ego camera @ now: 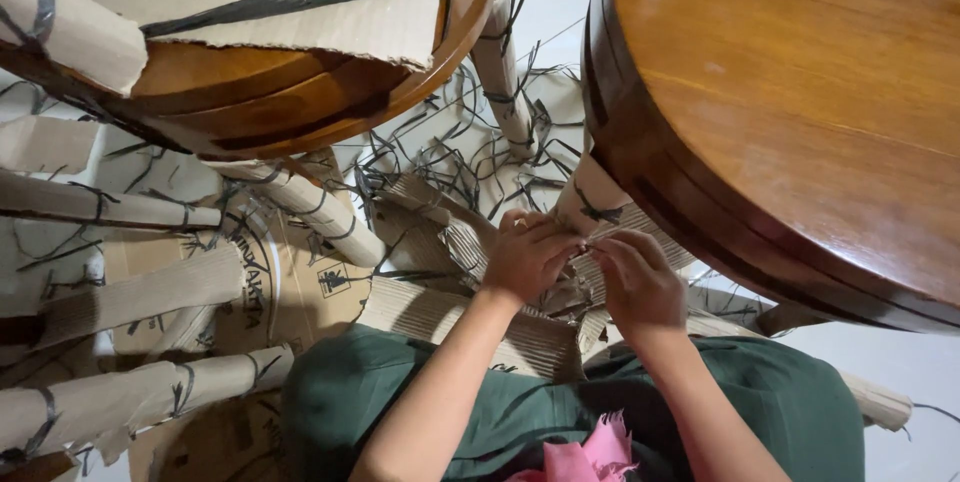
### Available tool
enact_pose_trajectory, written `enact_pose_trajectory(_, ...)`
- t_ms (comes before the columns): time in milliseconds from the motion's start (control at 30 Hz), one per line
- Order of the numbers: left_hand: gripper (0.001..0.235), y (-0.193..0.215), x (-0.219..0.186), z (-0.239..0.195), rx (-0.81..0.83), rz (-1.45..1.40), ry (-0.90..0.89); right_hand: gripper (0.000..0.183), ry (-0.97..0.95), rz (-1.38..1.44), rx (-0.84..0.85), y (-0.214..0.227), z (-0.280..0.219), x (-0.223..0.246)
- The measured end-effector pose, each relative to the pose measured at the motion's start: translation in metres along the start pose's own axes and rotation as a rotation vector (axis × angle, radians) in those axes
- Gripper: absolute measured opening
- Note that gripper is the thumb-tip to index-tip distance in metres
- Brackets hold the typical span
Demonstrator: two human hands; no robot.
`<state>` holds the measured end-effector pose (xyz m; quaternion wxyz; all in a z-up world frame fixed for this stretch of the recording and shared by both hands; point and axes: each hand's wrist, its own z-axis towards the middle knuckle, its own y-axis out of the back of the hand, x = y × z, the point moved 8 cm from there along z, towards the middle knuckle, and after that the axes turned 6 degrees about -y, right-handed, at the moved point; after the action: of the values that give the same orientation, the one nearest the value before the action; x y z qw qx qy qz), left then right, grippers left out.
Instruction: Wrapping wooden chair legs with protective cardboard and securing them with plastic ties for shipping.
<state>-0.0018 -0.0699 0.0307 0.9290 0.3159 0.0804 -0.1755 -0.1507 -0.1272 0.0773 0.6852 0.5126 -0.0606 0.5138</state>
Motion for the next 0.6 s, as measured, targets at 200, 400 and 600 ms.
enact_pose_trajectory(200,0.014,-0.008,0.008,-0.001,0.062,-0.056,0.107,0.014,0.053,0.165,-0.02,-0.027,-0.003,-0.025)
enact_pose_trajectory(400,0.022,-0.013,0.024,-0.02,-0.027,-0.281,0.439,0.02,0.037,0.21,-0.035,-0.034,-0.005,-0.035)
enact_pose_trajectory(600,0.02,-0.024,0.036,-0.038,0.04,-0.359,0.709,0.02,0.137,0.166,-0.132,-0.031,-0.007,-0.018)
